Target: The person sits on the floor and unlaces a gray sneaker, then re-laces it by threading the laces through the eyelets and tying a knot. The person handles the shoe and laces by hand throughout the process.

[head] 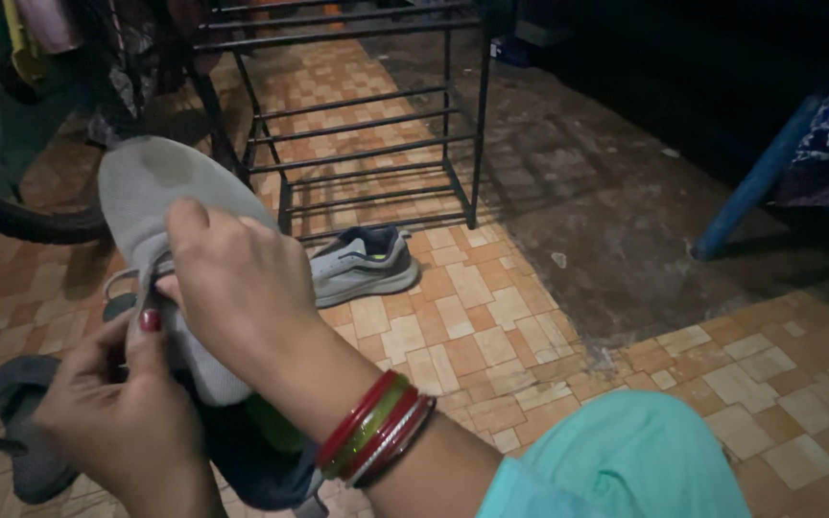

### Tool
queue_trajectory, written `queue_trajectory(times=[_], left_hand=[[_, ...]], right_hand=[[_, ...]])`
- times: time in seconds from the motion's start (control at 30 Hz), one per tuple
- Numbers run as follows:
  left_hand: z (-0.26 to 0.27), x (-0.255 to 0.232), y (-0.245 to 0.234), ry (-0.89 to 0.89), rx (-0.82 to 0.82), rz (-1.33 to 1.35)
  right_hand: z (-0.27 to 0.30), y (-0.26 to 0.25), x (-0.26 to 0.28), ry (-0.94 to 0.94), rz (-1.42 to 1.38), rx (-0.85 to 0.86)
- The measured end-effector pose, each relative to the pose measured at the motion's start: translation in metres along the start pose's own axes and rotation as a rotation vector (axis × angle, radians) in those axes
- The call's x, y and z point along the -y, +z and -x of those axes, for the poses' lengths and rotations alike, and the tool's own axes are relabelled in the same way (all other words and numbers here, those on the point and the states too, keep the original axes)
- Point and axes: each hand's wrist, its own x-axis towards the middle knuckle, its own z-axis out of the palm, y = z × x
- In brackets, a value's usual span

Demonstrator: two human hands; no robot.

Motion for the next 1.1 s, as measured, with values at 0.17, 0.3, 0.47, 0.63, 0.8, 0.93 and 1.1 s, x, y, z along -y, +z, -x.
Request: queue_trajectory(times=[0.17,0.3,0.47,0.63,0.8,0.93,1.1], left_hand=[[-0.001,-0.002,0.000,0.025,-0.006,0.037],[-0.002,-0.003,-0.003,0.050,-0.011,0.081],[-0.004,-0.008,-0.007,0.004,-0.024,0.003],[0.000,-0.004,-0.005,-0.024,0.010,0.083],[0.008,-0.003,0.005,-0.068,0.036,0.098],[0.012,-0.004,0.005,-0.002,0.064,0.008],[0.018,-0.009,0.008,-0.130,0.092,0.060]], right_hand=[[-0.008,0.000,0.001,-0.073,0.024,-0.015],[-0.006,-0.001,0.002,-0.169,-0.008,-0.119],[-0.008,0.002,-0.009,0.038,-0.296,0.025],[0.000,0.005,-0.033,0.173,-0.637,-0.080],[0.012,0.000,-0.044,0.215,-0.635,-0.084],[0.015,-0.009,-0.039,0.286,-0.442,-0.030],[0.016,-0.023,-0.030,0.089,-0.156,-0.053]])
